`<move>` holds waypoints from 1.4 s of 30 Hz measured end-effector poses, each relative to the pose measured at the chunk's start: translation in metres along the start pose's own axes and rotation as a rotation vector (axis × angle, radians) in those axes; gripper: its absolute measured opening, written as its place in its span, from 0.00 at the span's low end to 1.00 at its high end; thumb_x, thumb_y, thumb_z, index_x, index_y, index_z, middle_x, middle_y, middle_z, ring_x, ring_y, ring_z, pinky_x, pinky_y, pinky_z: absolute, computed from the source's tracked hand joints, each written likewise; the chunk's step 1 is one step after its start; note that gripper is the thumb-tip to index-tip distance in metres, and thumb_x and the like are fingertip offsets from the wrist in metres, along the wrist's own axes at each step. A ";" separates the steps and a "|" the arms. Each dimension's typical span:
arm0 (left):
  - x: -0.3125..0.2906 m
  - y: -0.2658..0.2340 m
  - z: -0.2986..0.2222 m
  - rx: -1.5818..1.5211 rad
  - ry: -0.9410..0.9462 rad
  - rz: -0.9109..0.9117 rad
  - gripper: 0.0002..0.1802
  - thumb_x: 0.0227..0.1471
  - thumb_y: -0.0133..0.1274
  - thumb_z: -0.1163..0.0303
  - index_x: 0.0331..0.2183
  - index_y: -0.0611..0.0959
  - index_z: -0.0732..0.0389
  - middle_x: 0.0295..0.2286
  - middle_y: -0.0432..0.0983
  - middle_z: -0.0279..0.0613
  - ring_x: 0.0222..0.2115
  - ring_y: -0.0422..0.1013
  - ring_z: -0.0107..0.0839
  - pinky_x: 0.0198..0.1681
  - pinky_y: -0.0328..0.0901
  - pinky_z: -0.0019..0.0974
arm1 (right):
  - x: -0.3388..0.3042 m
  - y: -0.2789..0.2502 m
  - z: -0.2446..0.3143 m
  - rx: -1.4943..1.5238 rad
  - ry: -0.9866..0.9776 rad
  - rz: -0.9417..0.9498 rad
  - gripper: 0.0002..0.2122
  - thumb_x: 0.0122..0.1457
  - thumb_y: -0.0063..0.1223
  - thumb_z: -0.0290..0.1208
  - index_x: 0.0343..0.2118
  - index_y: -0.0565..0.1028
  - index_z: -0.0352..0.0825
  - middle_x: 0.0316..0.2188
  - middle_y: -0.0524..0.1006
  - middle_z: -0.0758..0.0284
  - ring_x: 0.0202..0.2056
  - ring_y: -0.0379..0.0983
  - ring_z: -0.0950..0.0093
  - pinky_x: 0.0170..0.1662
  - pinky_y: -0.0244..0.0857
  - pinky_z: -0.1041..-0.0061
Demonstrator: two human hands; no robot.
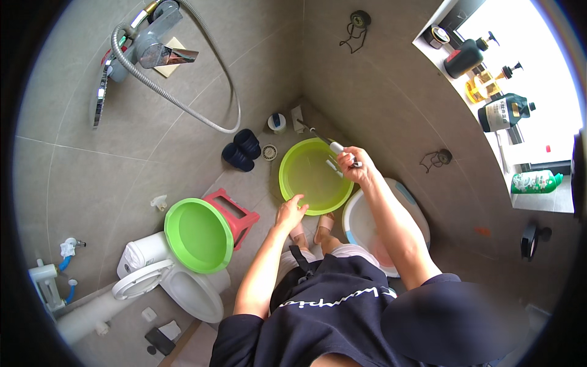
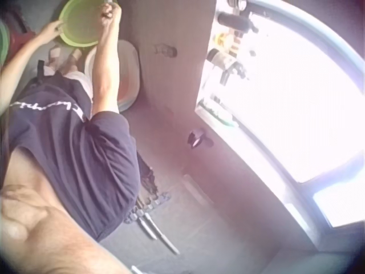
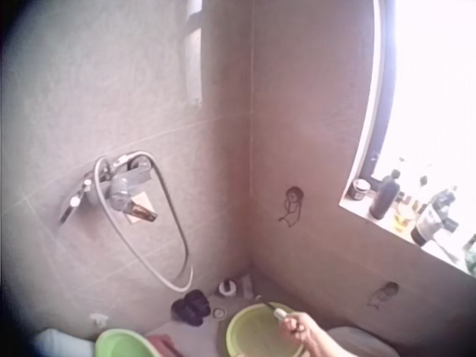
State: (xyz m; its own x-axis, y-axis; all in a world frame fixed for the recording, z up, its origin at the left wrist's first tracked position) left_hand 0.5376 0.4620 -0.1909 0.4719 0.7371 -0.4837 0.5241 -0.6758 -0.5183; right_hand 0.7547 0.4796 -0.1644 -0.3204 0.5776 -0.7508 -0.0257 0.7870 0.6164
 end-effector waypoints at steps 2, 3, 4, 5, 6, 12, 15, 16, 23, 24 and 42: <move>0.001 0.002 -0.001 0.016 -0.021 0.012 0.24 0.44 0.53 0.61 0.45 0.72 0.56 0.30 0.75 0.50 0.34 0.72 0.44 0.39 0.66 0.41 | 0.009 -0.002 0.012 0.154 0.016 0.118 0.09 0.54 0.42 0.30 0.23 0.60 0.30 0.15 0.63 0.70 0.12 0.59 0.84 0.12 0.57 0.89; 0.003 0.004 -0.004 0.016 -0.022 0.013 0.24 0.44 0.53 0.61 0.45 0.72 0.56 0.30 0.75 0.50 0.34 0.72 0.44 0.39 0.66 0.41 | 0.013 -0.006 0.020 0.180 -0.010 0.158 0.10 0.54 0.43 0.31 0.23 0.60 0.30 0.15 0.63 0.70 0.12 0.59 0.83 0.12 0.58 0.88; 0.006 0.005 -0.009 0.028 -0.050 0.051 0.24 0.44 0.53 0.61 0.45 0.72 0.56 0.31 0.75 0.51 0.36 0.71 0.44 0.40 0.65 0.40 | 0.018 -0.009 0.022 0.226 -0.007 0.166 0.11 0.54 0.44 0.32 0.25 0.61 0.29 0.16 0.64 0.69 0.12 0.60 0.82 0.13 0.59 0.88; 0.007 0.007 -0.010 0.038 -0.084 0.090 0.24 0.44 0.52 0.62 0.45 0.71 0.56 0.33 0.74 0.52 0.38 0.70 0.44 0.41 0.65 0.40 | 0.023 -0.011 0.016 0.271 -0.001 0.170 0.11 0.55 0.44 0.32 0.26 0.61 0.29 0.16 0.64 0.69 0.13 0.60 0.82 0.14 0.60 0.87; 0.013 0.010 -0.008 0.038 -0.087 0.090 0.24 0.44 0.52 0.62 0.45 0.71 0.56 0.33 0.74 0.52 0.38 0.70 0.44 0.41 0.65 0.40 | 0.028 -0.012 0.011 0.205 -0.040 0.204 0.11 0.55 0.44 0.32 0.29 0.61 0.27 0.18 0.66 0.65 0.14 0.63 0.80 0.15 0.63 0.86; 0.071 0.006 -0.060 0.124 0.160 -0.067 0.37 0.42 0.52 0.70 0.54 0.58 0.53 0.51 0.58 0.55 0.46 0.64 0.49 0.47 0.62 0.43 | 0.057 -0.050 -0.018 -0.344 -0.082 -0.192 0.11 0.59 0.37 0.32 0.33 0.60 0.27 0.20 0.67 0.64 0.16 0.64 0.79 0.17 0.64 0.83; 0.103 0.002 -0.069 0.151 0.166 -0.085 0.38 0.43 0.52 0.69 0.56 0.56 0.51 0.53 0.53 0.54 0.50 0.58 0.50 0.50 0.58 0.43 | 0.057 -0.020 -0.016 -0.148 -0.119 -0.010 0.11 0.59 0.36 0.33 0.33 0.61 0.27 0.19 0.66 0.65 0.16 0.63 0.80 0.16 0.62 0.84; 0.110 -0.001 -0.081 0.158 0.171 -0.054 0.36 0.45 0.50 0.69 0.55 0.57 0.47 0.53 0.53 0.53 0.51 0.58 0.49 0.51 0.57 0.43 | 0.055 -0.009 -0.012 0.006 -0.077 0.024 0.11 0.59 0.37 0.34 0.32 0.62 0.28 0.18 0.65 0.66 0.15 0.62 0.81 0.15 0.60 0.86; 0.164 -0.003 -0.083 0.108 0.230 -0.036 0.27 0.50 0.43 0.70 0.53 0.62 0.46 0.54 0.54 0.49 0.52 0.58 0.44 0.53 0.55 0.37 | 0.075 0.013 -0.003 0.274 -0.090 0.077 0.09 0.59 0.36 0.31 0.31 0.64 0.29 0.16 0.65 0.66 0.14 0.62 0.77 0.15 0.62 0.84; 0.166 -0.001 -0.084 0.115 0.232 -0.028 0.27 0.49 0.43 0.70 0.53 0.62 0.48 0.54 0.55 0.48 0.52 0.58 0.44 0.53 0.55 0.37 | 0.076 0.011 0.000 0.279 -0.126 0.071 0.09 0.59 0.36 0.30 0.32 0.63 0.29 0.16 0.65 0.65 0.13 0.62 0.76 0.14 0.63 0.84; 0.106 0.082 -0.122 0.127 0.363 0.043 0.26 0.47 0.45 0.62 0.51 0.65 0.49 0.52 0.58 0.48 0.49 0.62 0.45 0.50 0.59 0.40 | -0.021 -0.067 -0.002 0.551 -0.111 -0.018 0.11 0.57 0.40 0.31 0.37 0.65 0.28 0.20 0.66 0.62 0.15 0.60 0.76 0.17 0.60 0.84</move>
State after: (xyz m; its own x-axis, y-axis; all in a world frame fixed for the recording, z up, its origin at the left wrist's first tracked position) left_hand 0.7165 0.4860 -0.1987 0.7236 0.6479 -0.2380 0.4172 -0.6852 -0.5971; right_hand 0.7612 0.4148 -0.1894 -0.2221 0.5591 -0.7988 0.4781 0.7764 0.4105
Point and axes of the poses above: each hand's wrist, its own x-axis towards the middle knuckle, its own y-axis out of the palm, z = x × y, the point moved 6 cm from there along x, towards the middle knuckle
